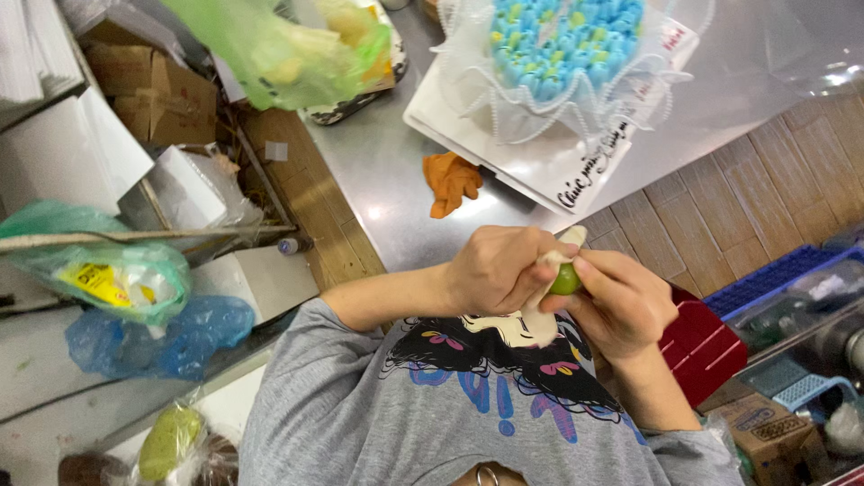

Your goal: The person assembles a clear plastic cake box by folding and taping the edges, then places a decorated cake into the box and closes the lid. The person uses a tape dispenser to secure the box seams and handles the cake box and cake throughout.

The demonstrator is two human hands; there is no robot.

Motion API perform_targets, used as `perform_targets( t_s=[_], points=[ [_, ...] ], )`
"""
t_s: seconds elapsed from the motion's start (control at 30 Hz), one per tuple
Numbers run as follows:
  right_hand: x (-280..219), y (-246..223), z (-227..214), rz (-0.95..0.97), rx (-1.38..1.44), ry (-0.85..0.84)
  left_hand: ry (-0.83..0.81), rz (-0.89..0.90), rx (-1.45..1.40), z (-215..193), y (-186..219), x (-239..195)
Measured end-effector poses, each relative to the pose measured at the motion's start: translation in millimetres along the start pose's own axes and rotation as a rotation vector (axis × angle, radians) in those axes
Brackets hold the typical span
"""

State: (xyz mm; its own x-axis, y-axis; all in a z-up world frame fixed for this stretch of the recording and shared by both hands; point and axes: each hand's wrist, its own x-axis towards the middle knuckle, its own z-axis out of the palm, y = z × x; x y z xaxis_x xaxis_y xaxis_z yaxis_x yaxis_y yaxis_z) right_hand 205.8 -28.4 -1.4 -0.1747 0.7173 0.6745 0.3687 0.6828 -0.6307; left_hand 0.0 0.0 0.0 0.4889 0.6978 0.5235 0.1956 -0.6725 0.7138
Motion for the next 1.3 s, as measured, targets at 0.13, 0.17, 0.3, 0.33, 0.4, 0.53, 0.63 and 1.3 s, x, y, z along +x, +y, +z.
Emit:
perform_targets(
  t_s=[0.13,0.17,0.3,0.33,0.4,0.53,0.63,1.3],
  points=[
    [8,8,-42,-0.286,-0.182,-0.037,-0.107,-0.469,-0.481,30,15,17],
    [7,13,-53,-0.328,-0.223,-0.05,-0.124,-0.551,-0.598,37,14,23],
    [-17,32,-80,-0.145,-0.192,0.064,-0.07,-0.453,-0.81,78,12,50],
    [-27,37,-84,-0.025,-0.081,0.155,-0.041,-0.353,-0.715,89,15,55],
    [-49,44,-93,0.211,0.138,0.338,0.013,-0.145,-0.53,110,22,69],
    [-84,63,-119,0.451,0.442,0.48,0.12,0.039,-0.27,154,33,100],
    [-94,84,-154,0.533,0.524,0.464,0.141,0.095,-0.155,190,37,127],
    [-147,153,-253,0.383,0.403,0.659,-0.111,0.179,-0.313,319,9,201]
  ],
)
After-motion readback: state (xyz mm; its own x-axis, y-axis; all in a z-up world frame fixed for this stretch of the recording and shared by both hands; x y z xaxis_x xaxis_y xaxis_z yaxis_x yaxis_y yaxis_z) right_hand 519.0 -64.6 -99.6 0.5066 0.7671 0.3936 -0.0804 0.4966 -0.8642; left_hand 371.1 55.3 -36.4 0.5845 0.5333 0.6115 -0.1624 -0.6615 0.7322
